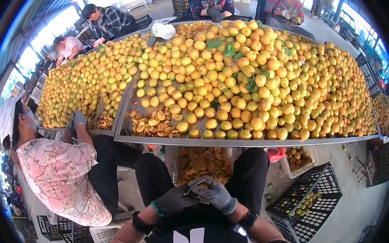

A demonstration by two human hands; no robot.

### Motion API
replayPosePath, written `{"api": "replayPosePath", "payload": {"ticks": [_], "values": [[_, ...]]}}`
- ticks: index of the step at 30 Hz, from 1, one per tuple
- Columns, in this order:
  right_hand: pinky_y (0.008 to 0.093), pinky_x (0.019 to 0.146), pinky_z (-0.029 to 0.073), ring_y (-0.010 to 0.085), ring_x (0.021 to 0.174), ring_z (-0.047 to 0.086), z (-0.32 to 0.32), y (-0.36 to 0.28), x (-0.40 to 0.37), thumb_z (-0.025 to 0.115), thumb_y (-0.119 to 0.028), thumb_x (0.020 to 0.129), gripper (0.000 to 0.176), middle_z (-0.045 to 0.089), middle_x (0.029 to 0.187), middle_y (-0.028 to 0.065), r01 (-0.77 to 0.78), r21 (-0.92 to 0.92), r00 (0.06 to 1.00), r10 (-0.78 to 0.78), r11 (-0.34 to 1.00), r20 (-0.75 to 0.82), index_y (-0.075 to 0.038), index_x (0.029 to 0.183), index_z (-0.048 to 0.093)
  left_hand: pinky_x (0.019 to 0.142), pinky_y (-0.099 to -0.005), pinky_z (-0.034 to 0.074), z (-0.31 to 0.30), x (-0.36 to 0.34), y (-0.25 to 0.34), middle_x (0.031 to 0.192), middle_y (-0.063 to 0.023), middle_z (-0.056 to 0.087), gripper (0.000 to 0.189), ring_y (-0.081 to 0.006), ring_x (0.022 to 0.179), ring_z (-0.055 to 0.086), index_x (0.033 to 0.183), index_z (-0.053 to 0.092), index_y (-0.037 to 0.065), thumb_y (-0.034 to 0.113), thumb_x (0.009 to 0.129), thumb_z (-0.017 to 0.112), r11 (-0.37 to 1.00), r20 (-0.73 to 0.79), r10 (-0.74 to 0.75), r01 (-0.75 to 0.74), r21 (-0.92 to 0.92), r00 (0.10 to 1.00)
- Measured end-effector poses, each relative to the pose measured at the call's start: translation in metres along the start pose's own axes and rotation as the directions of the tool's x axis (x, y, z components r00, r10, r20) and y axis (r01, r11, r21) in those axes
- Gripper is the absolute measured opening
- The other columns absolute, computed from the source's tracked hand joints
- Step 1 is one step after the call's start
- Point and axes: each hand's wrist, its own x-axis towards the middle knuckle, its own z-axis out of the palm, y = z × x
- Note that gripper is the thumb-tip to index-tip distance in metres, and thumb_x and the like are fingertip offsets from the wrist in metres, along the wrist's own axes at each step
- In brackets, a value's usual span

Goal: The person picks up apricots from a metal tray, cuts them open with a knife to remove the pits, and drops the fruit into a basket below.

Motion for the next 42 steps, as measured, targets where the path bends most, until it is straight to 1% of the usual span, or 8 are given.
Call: {"api": "replayPosePath", "payload": {"ticks": [3,7,13,15,21,28,37,42], "values": [[0.0235,0.081,0.050,0.0128,0.089,0.061,0.000,0.011,-0.004,0.061,-0.013,0.094,0.021,0.065,0.102,0.0068,0.214,0.015,0.977,-0.214,0.977,-0.024,-0.004,0.112,0.062,0.096,-0.0341,0.045,0.001,-0.001,-0.010,0.122,-0.0178,0.060,0.058,-0.0238,0.111,0.058,0.131,0.048,0.001,0.023,0.084,0.073,0.992,-0.020,-0.006,0.008,0.125,1.000],[0.0235,0.083,0.049,0.0131,0.094,0.061,-0.004,0.015,-0.007,0.062,-0.016,0.093,0.024,0.064,0.106,0.0067,0.159,0.324,0.981,-0.112,0.932,-0.160,-0.004,0.114,0.061,0.092,-0.0360,0.047,0.005,-0.002,-0.022,0.117,-0.0196,0.061,0.055,-0.0269,0.107,0.060,0.127,0.050,0.001,0.026,0.084,0.072,0.953,-0.178,0.057,0.000,0.302,0.982],[0.0272,0.087,0.049,0.0173,0.102,0.060,0.001,-0.008,-0.022,0.071,-0.018,0.086,0.032,0.061,0.113,0.0084,0.123,0.098,0.990,-0.116,0.987,-0.081,-0.005,0.112,0.062,0.080,-0.0420,0.050,0.008,-0.012,-0.010,0.101,-0.0225,0.063,0.040,-0.0370,0.093,0.063,0.112,0.057,0.000,0.029,0.086,0.068,0.897,-0.242,0.230,-0.109,0.428,0.943],[0.0312,0.088,0.049,0.0212,0.101,0.061,-0.001,-0.013,-0.025,0.078,-0.020,0.079,0.039,0.061,0.111,0.0095,0.241,-0.446,0.940,-0.321,0.862,-0.113,-0.005,0.112,0.062,0.076,-0.0427,0.050,0.011,-0.016,0.005,0.097,-0.0238,0.063,0.036,-0.0402,0.091,0.062,0.108,0.057,0.000,0.028,0.087,0.068,0.877,-0.270,0.212,-0.060,0.477,0.939],[0.0344,0.087,0.048,0.0269,0.098,0.059,-0.009,-0.018,-0.032,0.084,-0.024,0.071,0.046,0.060,0.106,0.0111,0.335,-0.634,0.906,-0.423,0.697,0.013,-0.007,0.109,0.063,0.063,-0.0460,0.050,0.020,-0.022,0.008,0.084,-0.0212,0.062,0.032,-0.0412,0.077,0.063,0.107,0.054,0.003,0.028,0.090,0.063,0.765,-0.224,0.352,-0.142,0.628,0.909],[0.0326,0.087,0.044,0.0237,0.098,0.056,-0.007,-0.014,-0.030,0.081,-0.013,0.074,0.047,0.057,0.105,0.0092,0.457,-0.626,0.855,-0.505,0.632,0.115,-0.007,0.114,0.057,0.068,-0.0465,0.050,0.027,-0.022,0.006,0.088,-0.0250,0.063,0.035,-0.0419,0.084,0.063,0.108,0.055,0.000,0.027,0.088,0.065,0.787,-0.226,0.193,-0.013,0.617,0.955],[0.0351,0.086,0.045,0.0306,0.100,0.055,0.005,-0.013,-0.034,0.081,-0.007,0.069,0.053,0.053,0.110,0.0142,0.367,-0.630,0.907,-0.413,0.685,0.079,-0.006,0.114,0.053,0.069,-0.0475,0.051,0.030,-0.027,-0.001,0.088,-0.0239,0.064,0.037,-0.0413,0.083,0.064,0.112,0.055,0.001,0.027,0.086,0.065,0.714,-0.228,0.286,-0.049,0.699,0.931],[0.0369,0.084,0.045,0.0331,0.099,0.054,0.008,-0.006,-0.027,0.080,-0.003,0.067,0.052,0.052,0.109,0.0151,0.460,-0.692,0.830,-0.547,0.556,0.112,-0.006,0.111,0.053,0.067,-0.0475,0.051,0.030,-0.027,-0.019,0.086,-0.0241,0.064,0.038,-0.0413,0.081,0.064,0.113,0.054,0.001,0.025,0.086,0.065,0.727,-0.244,0.319,-0.071,0.682,0.916]]}}
